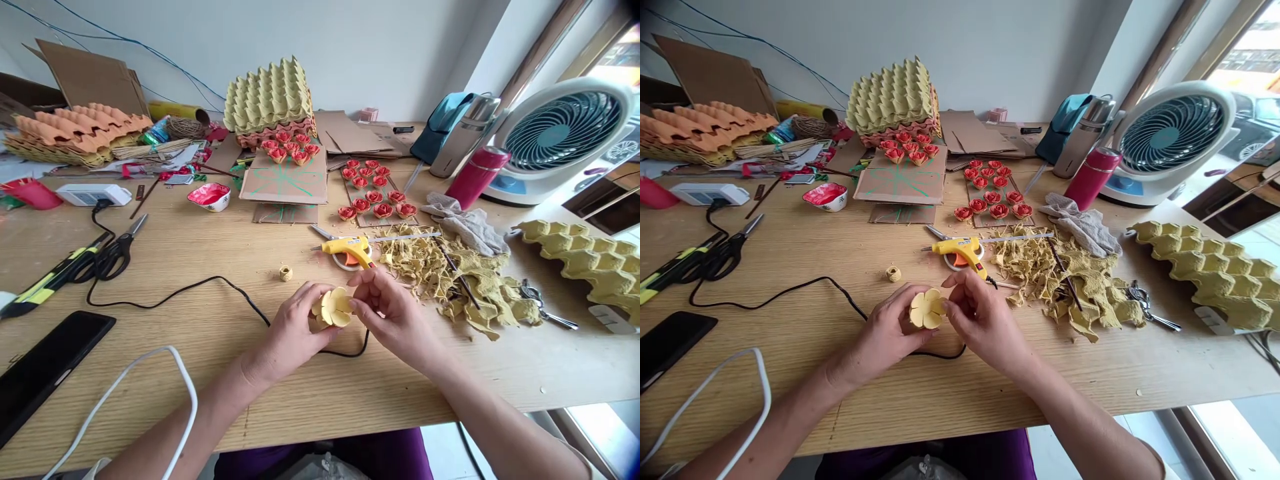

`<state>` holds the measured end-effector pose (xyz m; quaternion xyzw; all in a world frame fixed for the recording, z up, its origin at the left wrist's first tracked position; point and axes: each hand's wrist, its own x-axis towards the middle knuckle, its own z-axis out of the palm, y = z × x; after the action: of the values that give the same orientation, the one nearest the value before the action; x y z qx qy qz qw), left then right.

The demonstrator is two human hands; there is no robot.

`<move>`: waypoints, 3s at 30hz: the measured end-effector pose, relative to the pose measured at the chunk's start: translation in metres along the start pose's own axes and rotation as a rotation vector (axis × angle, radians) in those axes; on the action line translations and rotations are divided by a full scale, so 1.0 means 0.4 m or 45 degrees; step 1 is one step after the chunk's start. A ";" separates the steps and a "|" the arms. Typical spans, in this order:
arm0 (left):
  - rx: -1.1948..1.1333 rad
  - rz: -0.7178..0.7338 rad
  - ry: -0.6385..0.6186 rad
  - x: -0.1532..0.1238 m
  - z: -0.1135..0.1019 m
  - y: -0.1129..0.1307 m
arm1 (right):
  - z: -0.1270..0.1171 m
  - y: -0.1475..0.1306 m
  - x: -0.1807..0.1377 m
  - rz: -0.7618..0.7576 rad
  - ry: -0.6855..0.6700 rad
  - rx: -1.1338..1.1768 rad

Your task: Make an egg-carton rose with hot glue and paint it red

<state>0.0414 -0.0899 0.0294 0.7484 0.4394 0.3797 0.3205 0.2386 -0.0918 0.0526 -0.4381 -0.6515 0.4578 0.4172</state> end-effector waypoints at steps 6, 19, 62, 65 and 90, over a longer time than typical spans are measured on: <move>-0.118 -0.111 -0.008 -0.001 0.007 -0.006 | 0.007 -0.007 -0.001 -0.001 0.007 -0.061; -0.050 -0.139 0.036 -0.004 0.010 0.002 | 0.021 0.018 -0.002 0.025 0.015 -0.065; -0.359 -0.342 -0.052 -0.008 0.027 -0.010 | 0.046 0.039 -0.012 -0.084 0.079 -0.379; -0.514 -0.362 -0.077 -0.005 0.027 -0.012 | 0.047 0.042 -0.013 -0.093 0.088 -0.412; -0.696 -0.419 -0.227 0.003 0.014 -0.017 | 0.030 0.034 0.001 -0.204 0.079 -0.415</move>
<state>0.0438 -0.0868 0.0216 0.5838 0.4066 0.3597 0.6038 0.2295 -0.0915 0.0368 -0.4603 -0.7367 0.2978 0.3958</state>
